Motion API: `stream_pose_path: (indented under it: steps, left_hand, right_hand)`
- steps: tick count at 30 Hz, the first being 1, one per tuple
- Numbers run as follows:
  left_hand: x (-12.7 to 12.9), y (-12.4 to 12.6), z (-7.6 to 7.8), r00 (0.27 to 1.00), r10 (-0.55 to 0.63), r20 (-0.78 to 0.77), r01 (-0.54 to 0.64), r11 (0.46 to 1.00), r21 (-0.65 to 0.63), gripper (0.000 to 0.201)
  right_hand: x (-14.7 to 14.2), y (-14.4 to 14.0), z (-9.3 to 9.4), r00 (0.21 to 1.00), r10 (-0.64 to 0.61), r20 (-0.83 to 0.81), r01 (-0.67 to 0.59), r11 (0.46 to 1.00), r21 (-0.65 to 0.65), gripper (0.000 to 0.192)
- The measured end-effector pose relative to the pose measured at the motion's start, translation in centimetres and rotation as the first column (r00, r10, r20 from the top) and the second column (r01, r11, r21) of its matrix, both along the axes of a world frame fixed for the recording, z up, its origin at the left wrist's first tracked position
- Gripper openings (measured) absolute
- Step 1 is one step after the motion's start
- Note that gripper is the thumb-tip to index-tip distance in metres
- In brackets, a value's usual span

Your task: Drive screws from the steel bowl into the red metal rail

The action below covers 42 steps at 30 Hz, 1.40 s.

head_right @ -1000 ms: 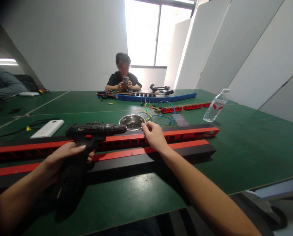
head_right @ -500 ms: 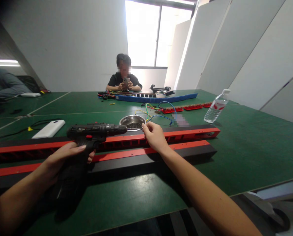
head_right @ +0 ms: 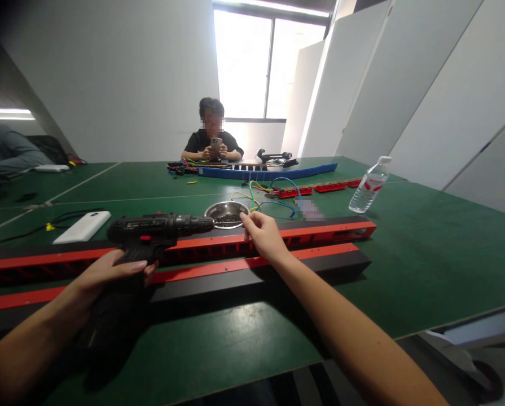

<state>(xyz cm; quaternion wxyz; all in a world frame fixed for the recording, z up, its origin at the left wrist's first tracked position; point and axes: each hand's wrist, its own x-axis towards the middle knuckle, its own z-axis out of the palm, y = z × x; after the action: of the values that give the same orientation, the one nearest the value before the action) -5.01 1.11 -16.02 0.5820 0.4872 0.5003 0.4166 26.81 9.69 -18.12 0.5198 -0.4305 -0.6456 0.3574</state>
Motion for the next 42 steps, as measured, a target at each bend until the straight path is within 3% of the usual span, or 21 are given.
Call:
stream_pose_path:
  steps: [7, 12, 16, 18, 21, 25, 31, 36, 42]
  left_hand:
    - [0.1, -0.6, 0.4, 0.999, 0.029, 0.031, -0.029, 1.0, 0.003, 0.027]
    - [0.1, -0.5, 0.8, 0.997, 0.061, -0.057, -0.058, 0.996, 0.064, 0.033]
    - [-1.1, -0.1, 3.6, 0.935, 0.159, -0.318, -0.125, 0.984, 0.126, 0.043]
    - [-2.4, 0.3, 5.6, 0.866, 0.102, -0.49, -0.026, 0.987, 0.16, 0.041]
    - [-4.6, 0.9, 8.3, 0.731, 0.115, -0.672, 0.082, 0.963, 0.255, 0.049]
    - [-5.6, 1.0, 10.9, 0.692, 0.11, -0.713, 0.177, 0.932, 0.316, 0.062]
    - [-2.8, 0.8, 13.2, 0.709, -0.018, -0.705, 0.293, 0.917, 0.271, 0.044]
    - [-1.5, 1.2, 14.0, 0.718, -0.137, -0.683, 0.33, 0.93, 0.16, 0.055]
    - [-0.5, 2.0, 16.0, 0.664, -0.079, -0.744, 0.357, 0.907, 0.223, 0.045]
  right_hand:
    - [-0.2, -0.2, 0.6, 0.988, -0.069, -0.136, 0.059, 0.995, -0.079, 0.046]
    - [-0.2, -0.2, 0.5, 0.993, -0.058, -0.107, 0.055, 0.998, -0.031, 0.043]
    - [-0.1, -0.6, 0.7, 0.994, -0.013, 0.107, 0.009, 0.999, 0.034, 0.039]
    - [-0.1, -1.2, 1.1, 0.971, 0.06, 0.231, -0.07, 0.997, 0.036, 0.033]
    - [-0.1, -2.5, 1.6, 0.912, 0.221, 0.345, -0.229, 0.973, -0.018, 0.026]
    - [0.3, -4.9, 1.4, 0.838, 0.335, 0.431, -0.362, 0.932, -0.02, 0.031]
    - [1.1, -7.3, 0.3, 0.76, 0.235, 0.607, -0.327, 0.944, 0.043, 0.051]
    - [1.4, -8.0, 0.1, 0.725, 0.201, 0.659, -0.327, 0.942, 0.073, 0.053]
    - [1.3, -8.4, -0.1, 0.723, 0.158, 0.672, -0.322, 0.939, 0.125, 0.047]
